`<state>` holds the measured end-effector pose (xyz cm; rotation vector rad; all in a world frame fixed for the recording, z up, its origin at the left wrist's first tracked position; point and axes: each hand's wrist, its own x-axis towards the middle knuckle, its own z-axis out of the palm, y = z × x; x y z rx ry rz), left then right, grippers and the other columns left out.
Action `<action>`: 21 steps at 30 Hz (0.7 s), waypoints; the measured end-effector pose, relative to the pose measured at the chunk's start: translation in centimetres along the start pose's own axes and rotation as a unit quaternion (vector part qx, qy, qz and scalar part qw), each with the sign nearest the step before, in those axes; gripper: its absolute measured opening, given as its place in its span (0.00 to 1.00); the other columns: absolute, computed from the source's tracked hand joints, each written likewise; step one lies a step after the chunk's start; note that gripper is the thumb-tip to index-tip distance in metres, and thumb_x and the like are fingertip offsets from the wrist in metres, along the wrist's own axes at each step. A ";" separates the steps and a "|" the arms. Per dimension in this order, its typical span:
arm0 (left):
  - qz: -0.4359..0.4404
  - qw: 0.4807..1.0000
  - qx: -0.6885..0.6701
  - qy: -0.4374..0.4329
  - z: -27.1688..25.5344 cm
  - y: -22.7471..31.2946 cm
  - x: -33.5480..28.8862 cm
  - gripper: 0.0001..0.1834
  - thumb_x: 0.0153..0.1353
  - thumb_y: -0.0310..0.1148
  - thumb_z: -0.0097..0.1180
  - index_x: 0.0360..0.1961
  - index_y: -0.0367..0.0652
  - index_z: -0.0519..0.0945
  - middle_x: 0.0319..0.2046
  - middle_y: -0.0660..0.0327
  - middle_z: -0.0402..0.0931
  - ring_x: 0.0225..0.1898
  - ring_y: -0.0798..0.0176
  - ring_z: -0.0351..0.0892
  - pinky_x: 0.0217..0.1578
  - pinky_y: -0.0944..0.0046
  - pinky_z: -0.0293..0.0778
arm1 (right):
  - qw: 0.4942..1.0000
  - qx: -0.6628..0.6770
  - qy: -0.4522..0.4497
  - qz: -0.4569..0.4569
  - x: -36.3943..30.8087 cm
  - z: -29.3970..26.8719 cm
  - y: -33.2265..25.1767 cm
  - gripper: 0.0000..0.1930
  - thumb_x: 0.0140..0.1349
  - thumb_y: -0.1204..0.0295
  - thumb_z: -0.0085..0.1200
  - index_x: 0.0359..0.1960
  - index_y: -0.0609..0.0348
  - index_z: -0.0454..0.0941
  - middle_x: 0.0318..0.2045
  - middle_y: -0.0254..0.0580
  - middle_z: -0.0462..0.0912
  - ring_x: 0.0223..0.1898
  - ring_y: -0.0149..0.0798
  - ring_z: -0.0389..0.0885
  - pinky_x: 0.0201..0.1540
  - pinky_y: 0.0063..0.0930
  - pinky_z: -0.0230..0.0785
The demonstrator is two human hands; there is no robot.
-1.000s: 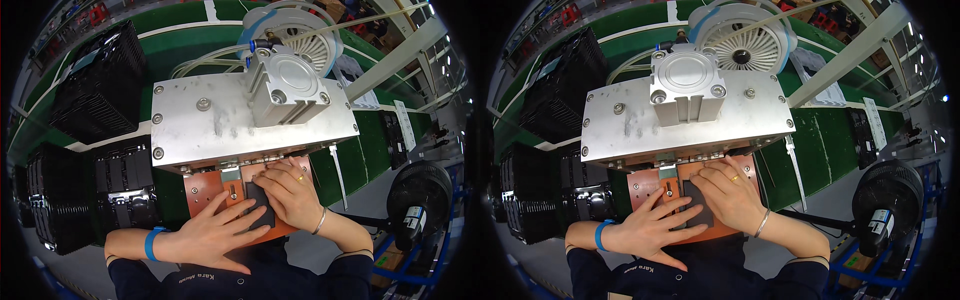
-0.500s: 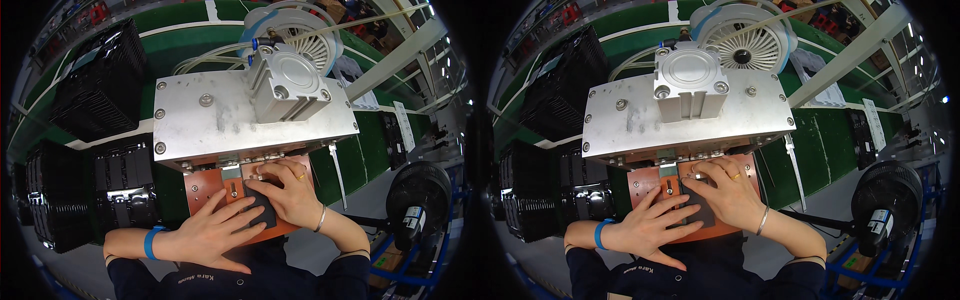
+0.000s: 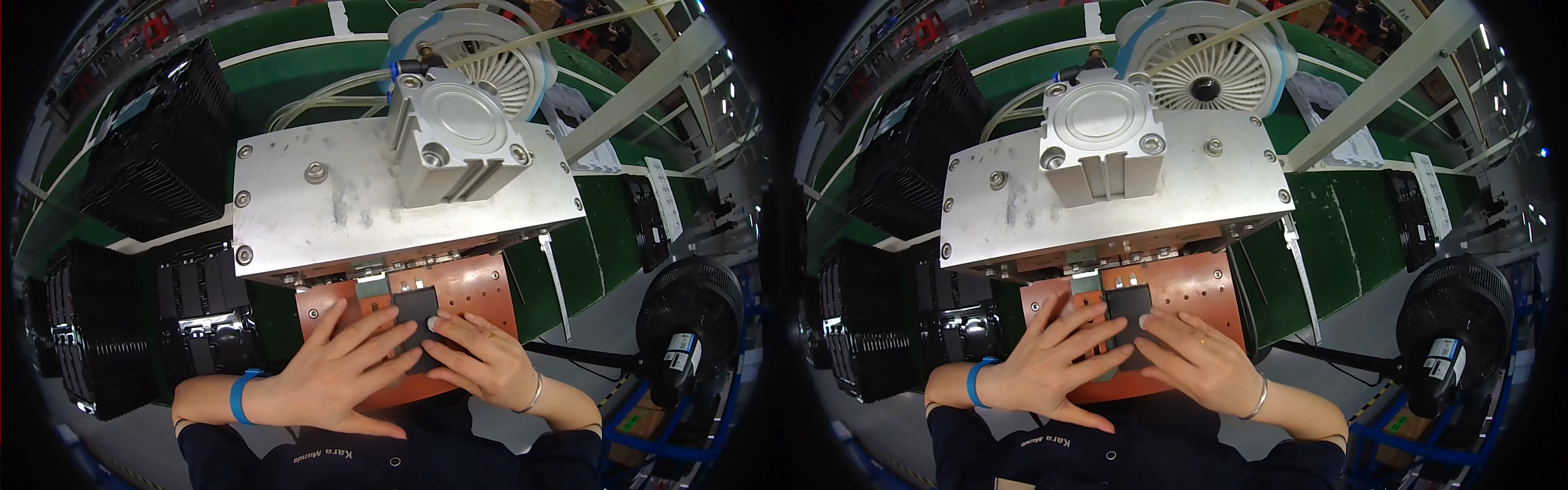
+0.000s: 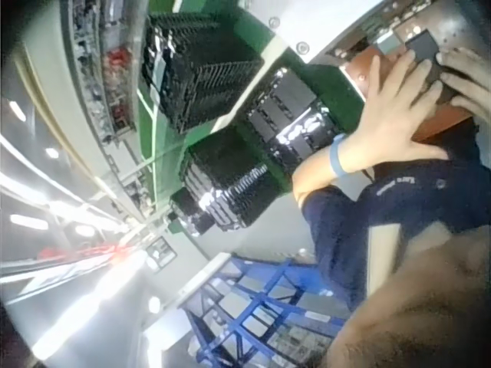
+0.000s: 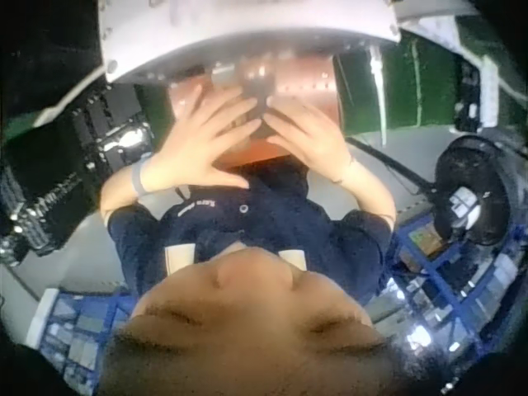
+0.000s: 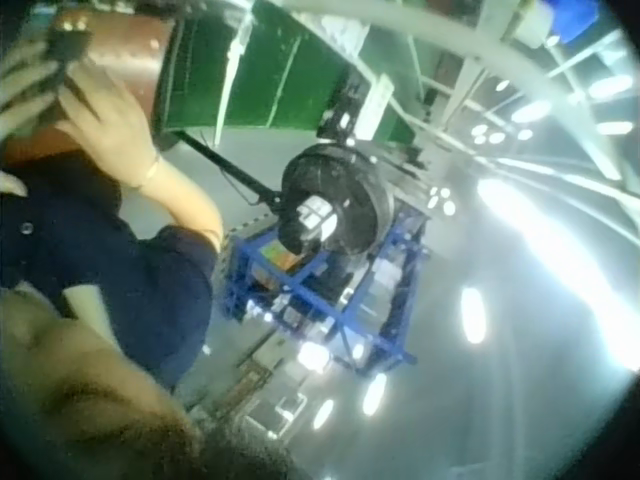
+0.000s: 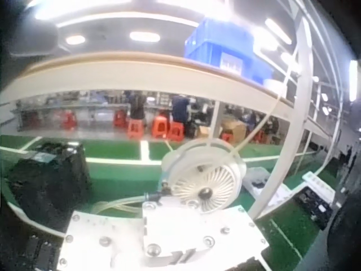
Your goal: The person repeatedly picks up small black rectangular components from a stack and places them into a jig on a workbench. They use a caliper to measure one component before continuing the repetitive placement process. The person handles the components one at a time, positioning them under a press mechanism.
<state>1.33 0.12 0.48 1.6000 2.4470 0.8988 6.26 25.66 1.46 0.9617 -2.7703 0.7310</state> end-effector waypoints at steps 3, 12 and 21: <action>-0.007 1.000 0.006 0.009 -0.5 -0.7 0.5 0.45 0.51 0.70 0.56 0.57 0.43 0.76 0.63 0.53 0.67 0.67 0.46 0.60 0.66 0.33 0.44 | 1.000 -0.006 0.017 -0.024 1.3 0.1 1.1 0.21 0.52 0.66 0.68 0.46 0.62 0.80 0.52 0.48 0.78 0.55 0.48 0.79 0.57 0.39 0.74; -0.013 1.000 0.024 0.005 0.1 -1.2 0.4 0.45 0.47 0.73 0.57 0.56 0.49 0.78 0.63 0.55 0.67 0.66 0.44 0.61 0.66 0.33 0.44 | 0.999 0.000 0.014 -0.040 2.3 -0.1 1.8 0.20 0.50 0.66 0.68 0.43 0.64 0.81 0.50 0.49 0.80 0.53 0.48 0.81 0.55 0.38 0.76; -0.014 1.000 0.007 0.013 0.1 -0.9 0.4 0.40 0.55 0.68 0.54 0.56 0.45 0.76 0.62 0.54 0.67 0.66 0.46 0.62 0.66 0.33 0.46 | 1.000 0.004 -0.004 -0.009 2.4 -0.5 1.0 0.18 0.52 0.68 0.67 0.44 0.64 0.80 0.50 0.49 0.80 0.54 0.49 0.80 0.55 0.39 0.77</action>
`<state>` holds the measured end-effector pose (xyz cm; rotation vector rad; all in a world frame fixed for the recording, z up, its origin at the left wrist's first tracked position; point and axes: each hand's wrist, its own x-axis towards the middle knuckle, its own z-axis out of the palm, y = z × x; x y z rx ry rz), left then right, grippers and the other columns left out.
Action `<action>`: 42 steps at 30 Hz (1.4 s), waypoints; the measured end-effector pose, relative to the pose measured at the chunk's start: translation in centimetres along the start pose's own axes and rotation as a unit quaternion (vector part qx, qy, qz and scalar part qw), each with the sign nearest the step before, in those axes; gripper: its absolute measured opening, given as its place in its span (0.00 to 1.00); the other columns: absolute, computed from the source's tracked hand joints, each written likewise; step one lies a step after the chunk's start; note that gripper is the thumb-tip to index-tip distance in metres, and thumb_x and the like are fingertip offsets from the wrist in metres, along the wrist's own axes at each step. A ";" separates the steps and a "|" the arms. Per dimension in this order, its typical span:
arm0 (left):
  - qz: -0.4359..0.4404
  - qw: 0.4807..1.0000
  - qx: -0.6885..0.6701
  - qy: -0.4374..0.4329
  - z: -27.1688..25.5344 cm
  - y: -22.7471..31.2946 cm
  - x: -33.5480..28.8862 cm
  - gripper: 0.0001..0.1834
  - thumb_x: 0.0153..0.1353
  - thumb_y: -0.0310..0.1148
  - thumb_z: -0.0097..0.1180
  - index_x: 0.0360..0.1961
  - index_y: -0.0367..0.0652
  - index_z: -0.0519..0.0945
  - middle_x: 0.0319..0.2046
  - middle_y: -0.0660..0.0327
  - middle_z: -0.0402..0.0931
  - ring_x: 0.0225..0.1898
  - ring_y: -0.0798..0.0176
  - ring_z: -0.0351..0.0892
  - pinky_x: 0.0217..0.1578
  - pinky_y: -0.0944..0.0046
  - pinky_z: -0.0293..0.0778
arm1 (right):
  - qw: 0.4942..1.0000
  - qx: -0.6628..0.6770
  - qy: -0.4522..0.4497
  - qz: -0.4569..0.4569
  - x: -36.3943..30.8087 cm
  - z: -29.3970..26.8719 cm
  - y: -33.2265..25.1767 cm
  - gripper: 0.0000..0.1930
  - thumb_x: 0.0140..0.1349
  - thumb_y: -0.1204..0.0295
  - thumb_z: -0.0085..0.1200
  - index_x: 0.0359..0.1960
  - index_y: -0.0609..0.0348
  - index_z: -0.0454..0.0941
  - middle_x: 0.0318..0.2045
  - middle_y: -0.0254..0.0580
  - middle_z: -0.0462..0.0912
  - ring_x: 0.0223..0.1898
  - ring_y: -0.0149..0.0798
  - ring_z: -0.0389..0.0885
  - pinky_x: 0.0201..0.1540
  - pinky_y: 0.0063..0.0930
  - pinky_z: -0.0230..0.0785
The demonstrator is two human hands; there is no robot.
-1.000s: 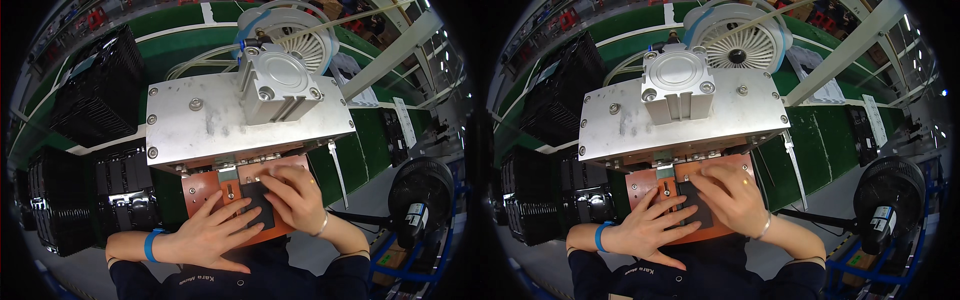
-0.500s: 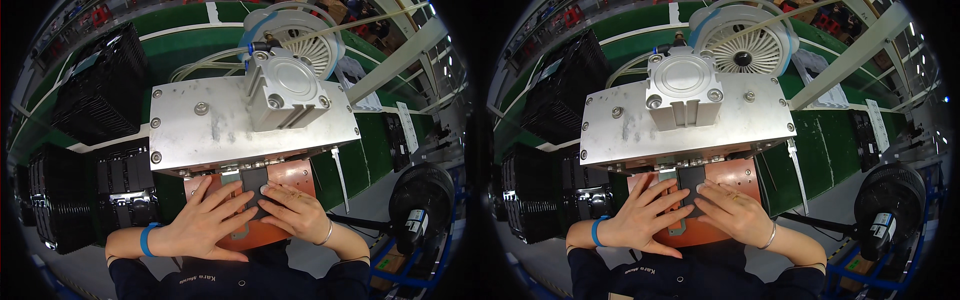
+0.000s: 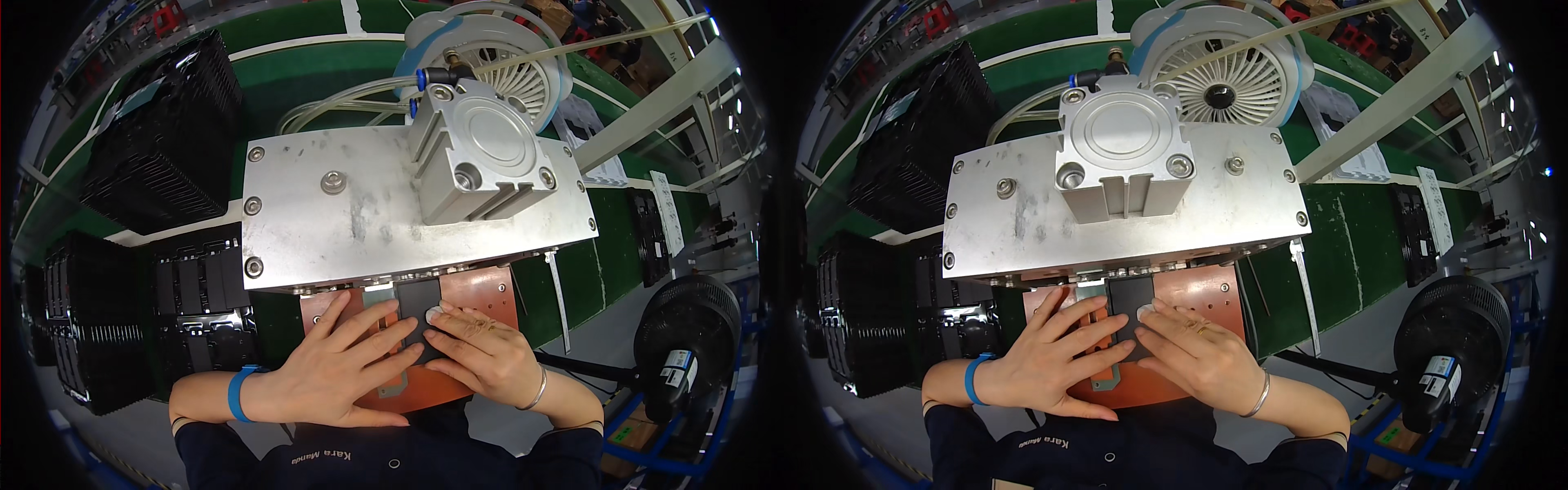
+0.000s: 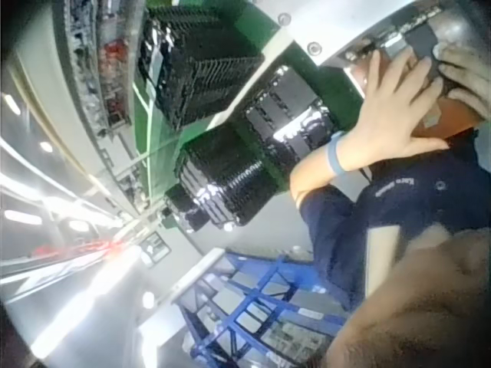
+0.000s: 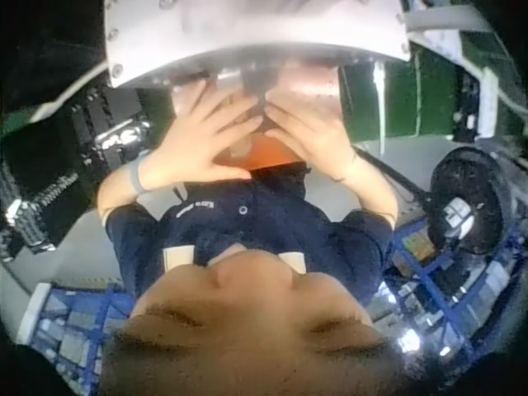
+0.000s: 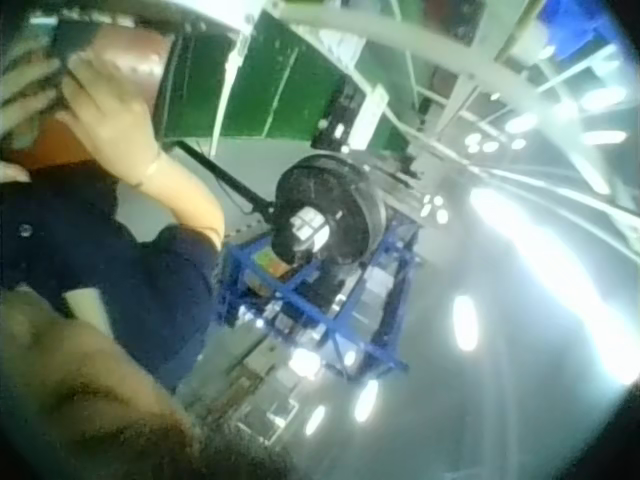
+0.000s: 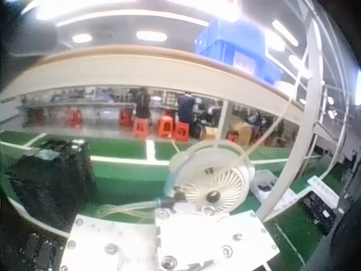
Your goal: The person repeatedly picks up small black rectangular components from a stack and places them into a jig on a workbench. They use a caliper to measure one component before continuing the repetitive placement process. The person handles the components one at a time, positioning them under a press mechanism.
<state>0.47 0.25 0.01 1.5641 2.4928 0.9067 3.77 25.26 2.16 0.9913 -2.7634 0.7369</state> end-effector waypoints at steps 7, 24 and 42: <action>0.005 1.000 0.014 0.016 0.3 -0.2 0.2 0.34 0.55 0.64 0.59 0.51 0.47 0.80 0.61 0.54 0.69 0.65 0.45 0.62 0.66 0.33 0.47 | 0.893 0.398 -0.046 0.205 -0.1 -1.6 -2.3 0.20 0.62 0.82 0.52 0.57 0.59 0.67 0.65 0.42 0.63 0.69 0.46 0.61 0.67 0.40 0.59; -0.238 0.779 -0.489 0.311 -0.9 4.1 -6.3 0.17 0.61 0.26 0.63 0.50 0.34 0.77 0.42 0.59 0.81 0.43 0.70 0.80 0.43 0.69 0.78 | 0.841 0.511 0.035 0.174 4.2 2.3 -7.7 0.17 0.55 0.86 0.62 0.44 0.65 0.70 0.40 0.44 0.79 0.38 0.34 0.85 0.40 0.25 0.79; -0.498 0.720 0.263 0.405 3.8 -2.5 -25.2 0.17 0.56 0.29 0.55 0.46 0.52 0.86 0.61 0.57 0.71 0.64 0.44 0.61 0.63 0.47 0.57 | 0.823 -0.420 -0.081 -0.373 22.0 18.0 -5.7 0.09 0.56 0.69 0.52 0.32 0.57 0.83 0.32 0.36 0.81 0.45 0.39 0.75 0.45 0.37 0.72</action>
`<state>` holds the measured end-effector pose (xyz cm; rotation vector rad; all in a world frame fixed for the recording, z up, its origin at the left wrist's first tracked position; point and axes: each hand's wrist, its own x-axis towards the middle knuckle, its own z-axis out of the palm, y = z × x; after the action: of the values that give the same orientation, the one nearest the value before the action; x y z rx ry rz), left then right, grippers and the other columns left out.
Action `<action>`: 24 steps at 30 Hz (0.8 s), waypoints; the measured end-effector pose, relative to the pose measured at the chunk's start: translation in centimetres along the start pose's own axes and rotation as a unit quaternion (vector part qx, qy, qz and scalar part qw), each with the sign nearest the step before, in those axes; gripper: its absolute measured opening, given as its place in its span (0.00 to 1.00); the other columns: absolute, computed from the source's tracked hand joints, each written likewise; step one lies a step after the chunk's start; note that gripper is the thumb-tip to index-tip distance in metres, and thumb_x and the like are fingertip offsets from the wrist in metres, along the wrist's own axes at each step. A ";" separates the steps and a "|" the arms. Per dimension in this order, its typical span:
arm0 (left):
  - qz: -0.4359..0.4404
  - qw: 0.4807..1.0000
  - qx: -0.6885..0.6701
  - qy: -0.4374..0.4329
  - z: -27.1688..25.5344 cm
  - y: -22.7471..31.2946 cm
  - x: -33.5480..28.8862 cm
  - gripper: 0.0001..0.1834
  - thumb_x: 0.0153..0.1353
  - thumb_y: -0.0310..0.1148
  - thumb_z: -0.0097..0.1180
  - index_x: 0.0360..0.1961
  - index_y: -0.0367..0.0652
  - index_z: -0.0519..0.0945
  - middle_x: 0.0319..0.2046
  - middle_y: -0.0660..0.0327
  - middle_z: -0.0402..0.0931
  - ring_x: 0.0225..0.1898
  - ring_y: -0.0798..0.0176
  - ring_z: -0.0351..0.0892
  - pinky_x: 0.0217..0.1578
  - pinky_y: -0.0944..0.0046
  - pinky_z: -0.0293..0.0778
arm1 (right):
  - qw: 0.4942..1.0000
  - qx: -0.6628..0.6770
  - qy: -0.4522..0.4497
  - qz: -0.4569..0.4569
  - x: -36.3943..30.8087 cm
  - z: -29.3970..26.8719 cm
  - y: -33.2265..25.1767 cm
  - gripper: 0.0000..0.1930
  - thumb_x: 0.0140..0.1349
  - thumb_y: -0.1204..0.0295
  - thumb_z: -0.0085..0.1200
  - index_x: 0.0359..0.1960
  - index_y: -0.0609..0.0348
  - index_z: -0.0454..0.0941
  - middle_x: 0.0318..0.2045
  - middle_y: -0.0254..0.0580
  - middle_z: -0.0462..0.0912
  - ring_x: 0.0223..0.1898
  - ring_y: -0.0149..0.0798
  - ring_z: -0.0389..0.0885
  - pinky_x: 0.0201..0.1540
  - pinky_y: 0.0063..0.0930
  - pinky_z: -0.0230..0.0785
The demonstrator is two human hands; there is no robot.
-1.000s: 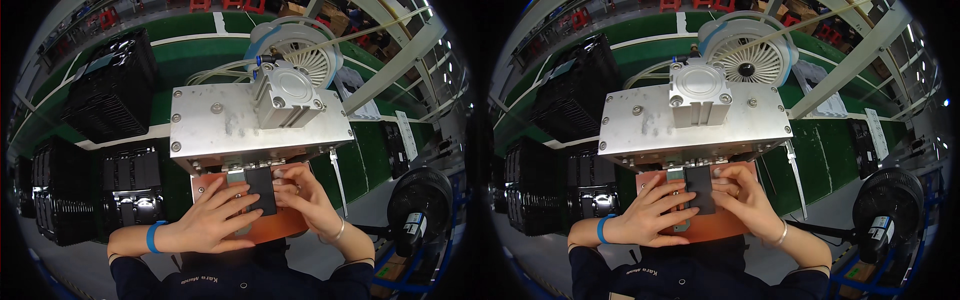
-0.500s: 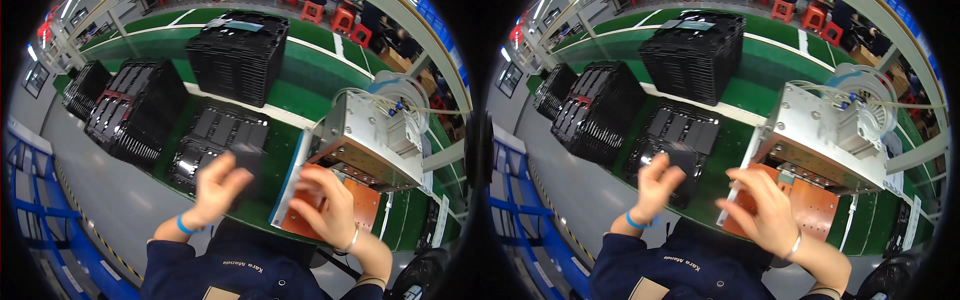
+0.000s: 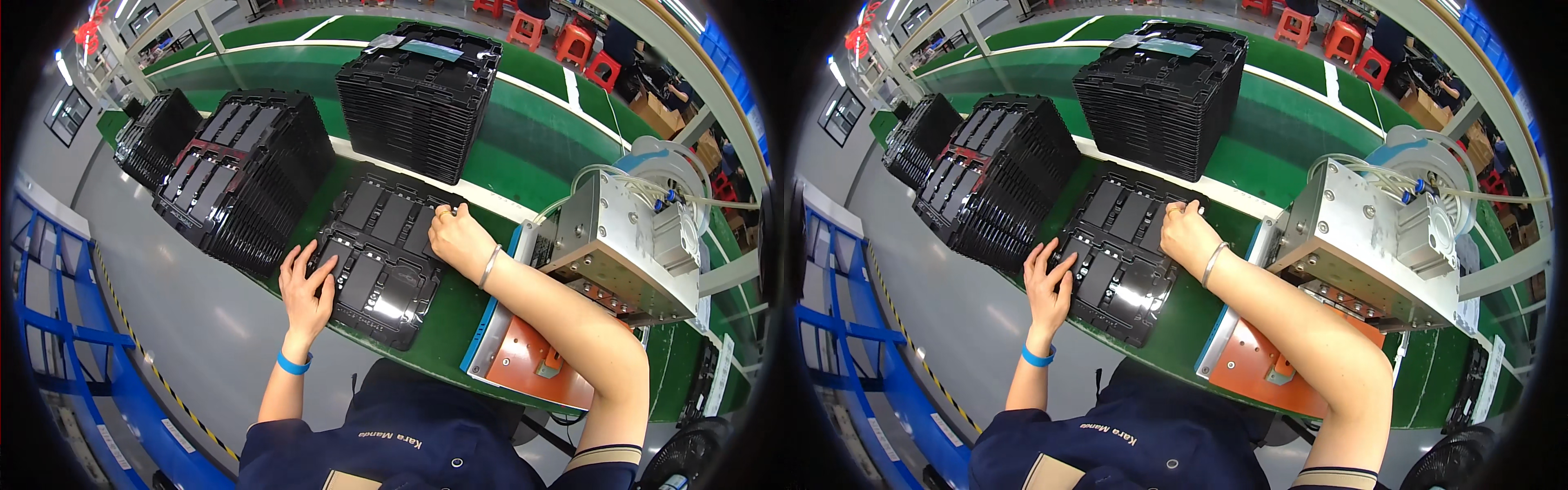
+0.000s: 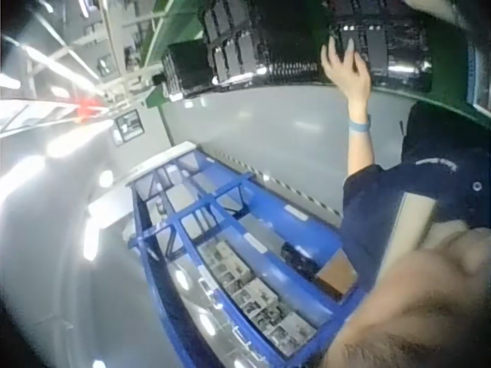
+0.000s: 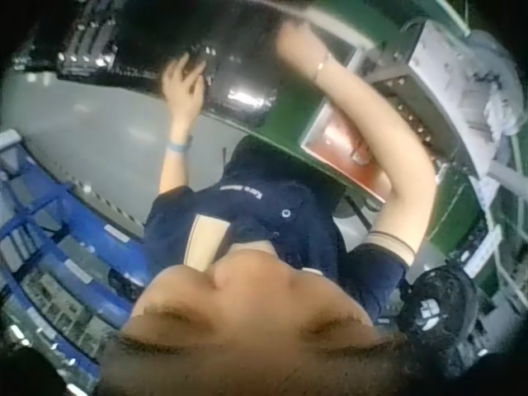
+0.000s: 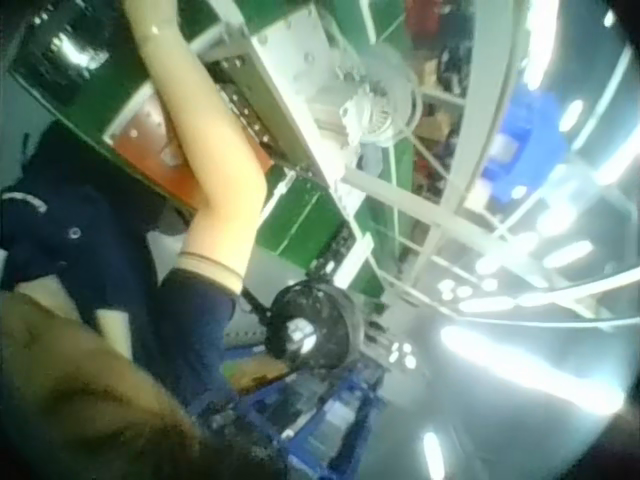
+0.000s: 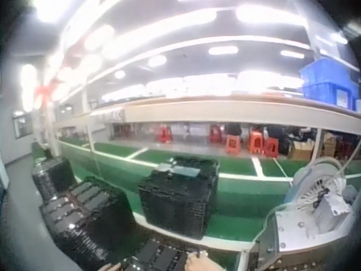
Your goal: The person repeatedly picks up small black rectangular components from a stack and places them into a jig on a workbench. They use a caliper to measure one component before continuing the repetitive placement process. The person handles the components one at a time, positioning them under a press mechanism.
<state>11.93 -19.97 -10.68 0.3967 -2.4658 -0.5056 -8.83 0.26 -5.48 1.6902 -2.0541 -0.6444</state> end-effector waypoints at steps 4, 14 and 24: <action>0.021 1.000 0.009 0.004 0.1 -0.7 -0.2 0.17 0.57 0.29 0.53 0.46 0.51 0.86 0.60 0.57 0.72 0.63 0.43 0.62 0.62 0.47 0.60 | 1.000 -0.016 -0.016 -0.009 -0.1 -0.7 0.1 0.09 0.56 0.68 0.52 0.31 0.57 0.83 0.29 0.36 0.81 0.44 0.39 0.75 0.46 0.38 0.72; 0.028 0.999 -0.037 0.017 -0.7 -1.4 0.4 0.21 0.65 0.31 0.45 0.57 0.39 0.77 0.63 0.51 0.68 0.64 0.46 0.63 0.65 0.50 0.58 | 0.962 0.145 0.200 0.121 -14.9 -12.5 1.9 0.20 0.50 0.71 0.55 0.47 0.59 0.82 0.44 0.41 0.78 0.41 0.36 0.76 0.40 0.28 0.73; 0.428 0.886 -0.172 -0.055 -2.0 13.9 6.2 0.24 0.63 0.53 0.45 0.41 0.46 0.85 0.46 0.52 0.79 0.53 0.44 0.73 0.57 0.42 0.62 | 0.873 0.306 0.078 0.371 -27.1 -12.3 -3.7 0.18 0.50 0.79 0.53 0.45 0.59 0.81 0.46 0.42 0.79 0.49 0.42 0.79 0.46 0.30 0.76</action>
<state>6.00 -10.57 -0.06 -0.8544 -2.2835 -0.5535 6.22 25.06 1.94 0.9719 -2.6719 0.4217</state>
